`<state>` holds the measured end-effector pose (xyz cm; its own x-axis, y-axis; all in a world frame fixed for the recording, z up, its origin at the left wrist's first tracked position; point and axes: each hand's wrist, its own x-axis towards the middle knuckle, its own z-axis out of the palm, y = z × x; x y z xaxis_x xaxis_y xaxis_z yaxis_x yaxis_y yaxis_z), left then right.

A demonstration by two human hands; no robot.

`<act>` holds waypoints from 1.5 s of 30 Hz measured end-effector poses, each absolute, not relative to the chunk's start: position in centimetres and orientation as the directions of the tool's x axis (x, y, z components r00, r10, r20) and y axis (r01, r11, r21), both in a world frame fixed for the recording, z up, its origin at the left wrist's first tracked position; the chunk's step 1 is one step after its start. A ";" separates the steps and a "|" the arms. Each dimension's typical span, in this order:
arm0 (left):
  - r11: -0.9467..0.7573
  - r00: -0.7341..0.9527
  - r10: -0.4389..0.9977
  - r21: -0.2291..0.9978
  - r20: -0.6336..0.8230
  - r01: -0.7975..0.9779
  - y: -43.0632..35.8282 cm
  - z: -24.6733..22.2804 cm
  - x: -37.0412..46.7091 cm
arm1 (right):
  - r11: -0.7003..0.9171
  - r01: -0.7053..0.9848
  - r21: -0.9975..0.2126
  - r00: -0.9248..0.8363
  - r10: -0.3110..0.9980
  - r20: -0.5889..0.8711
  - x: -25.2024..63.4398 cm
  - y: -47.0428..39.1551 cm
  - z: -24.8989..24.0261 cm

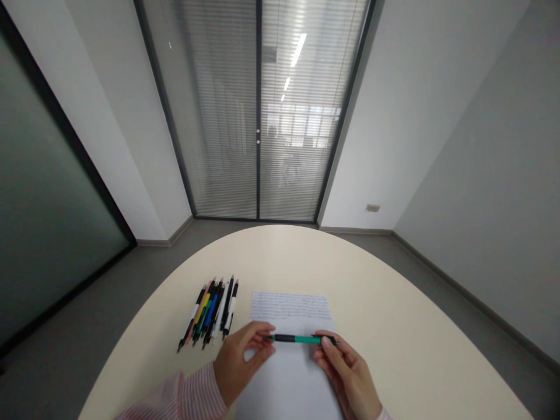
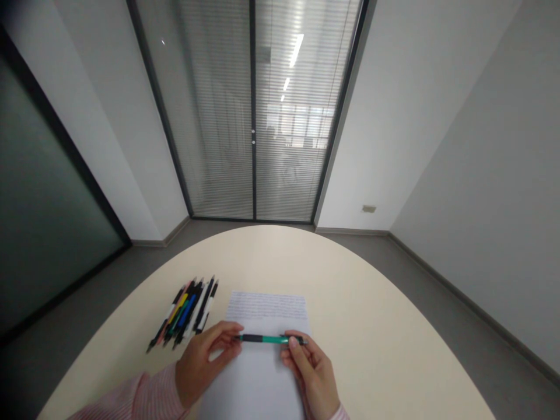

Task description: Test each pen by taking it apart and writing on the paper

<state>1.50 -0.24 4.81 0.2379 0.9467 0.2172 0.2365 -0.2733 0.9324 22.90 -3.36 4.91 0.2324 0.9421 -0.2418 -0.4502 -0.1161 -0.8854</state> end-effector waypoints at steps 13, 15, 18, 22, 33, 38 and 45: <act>-0.046 0.149 0.987 0.996 0.057 -0.075 0.7 6.0 1.6 | -0.101 -0.459 -0.883 0.242 0.942 -0.233 22.7 -3.3 5.0; -0.045 0.155 0.987 0.998 0.053 -0.051 0.7 6.0 1.5 | -0.099 -0.468 -0.878 0.236 0.944 -0.232 22.8 -3.2 4.8; -0.089 0.144 0.986 0.996 0.086 0.011 0.8 5.8 1.3 | -0.096 -0.483 -0.870 0.229 0.945 -0.231 22.9 -3.2 4.6; -0.204 0.113 0.976 0.965 0.187 0.165 1.2 5.1 0.7 | -0.089 -0.525 -0.846 0.249 0.935 -0.253 22.9 -3.2 4.5; -0.466 0.251 0.885 0.729 0.392 0.502 1.5 2.8 0.8 | -0.102 -0.546 -0.832 0.224 0.939 -0.262 23.2 -3.0 4.1; -0.474 0.224 0.878 0.698 0.424 0.537 1.4 2.2 0.9 | -0.100 -0.526 -0.845 0.236 0.937 -0.258 23.2 -3.1 4.2; -0.549 0.246 0.835 0.722 0.491 0.421 0.3 4.8 1.3 | -0.089 -0.497 -0.863 0.235 0.944 -0.233 23.0 -3.3 4.8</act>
<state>1.34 0.31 4.80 0.2462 0.8355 0.4913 0.4207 -0.5488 0.7224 23.03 -3.34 4.78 0.2352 0.9436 -0.2329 -0.4969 -0.0892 -0.8632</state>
